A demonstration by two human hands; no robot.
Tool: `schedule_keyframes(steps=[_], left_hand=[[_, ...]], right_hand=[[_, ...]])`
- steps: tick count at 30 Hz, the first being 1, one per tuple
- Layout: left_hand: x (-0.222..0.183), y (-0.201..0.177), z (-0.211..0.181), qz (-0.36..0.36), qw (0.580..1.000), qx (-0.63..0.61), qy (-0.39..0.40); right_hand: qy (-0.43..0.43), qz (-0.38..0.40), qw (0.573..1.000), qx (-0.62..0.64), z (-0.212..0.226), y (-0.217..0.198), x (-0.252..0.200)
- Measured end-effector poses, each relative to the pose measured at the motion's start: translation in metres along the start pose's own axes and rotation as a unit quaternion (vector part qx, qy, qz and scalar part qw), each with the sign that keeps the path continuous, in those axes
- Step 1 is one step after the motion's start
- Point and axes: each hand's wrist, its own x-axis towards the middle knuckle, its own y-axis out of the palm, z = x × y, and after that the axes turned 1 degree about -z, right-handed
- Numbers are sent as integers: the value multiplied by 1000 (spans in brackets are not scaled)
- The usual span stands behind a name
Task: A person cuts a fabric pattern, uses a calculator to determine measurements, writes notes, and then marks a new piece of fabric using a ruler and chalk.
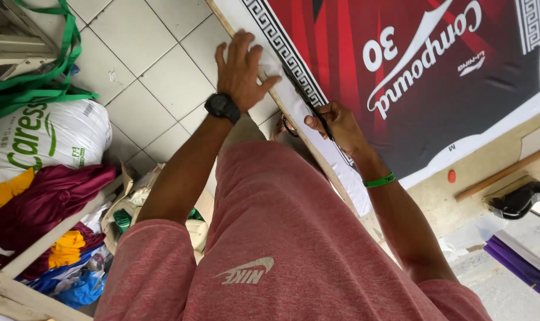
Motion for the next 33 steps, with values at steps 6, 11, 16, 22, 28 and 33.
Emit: schedule_keyframes(steps=[6,11,16,22,28,33], left_hand=[[-2,0,0,-52,998,-21,25],[-3,-2,-4,-71,997,-1,13],[-4,-2,-4,-56,998,-15,5],[-5,0,-6,-57,998,-17,0],[-4,-8,-6,-41,999,18,-6],[-3,-8,-8,-22,1000,-5,4]], right_hand=[[-14,-29,999,26,-4,4,16],[-9,-20,1000,21,26,15,18],[-32,-32,998,31,25,24,40],[-7,-12,1000,8,52,34,49],[7,-41,999,31,65,40,66],[-9,-54,995,-78,104,52,71]])
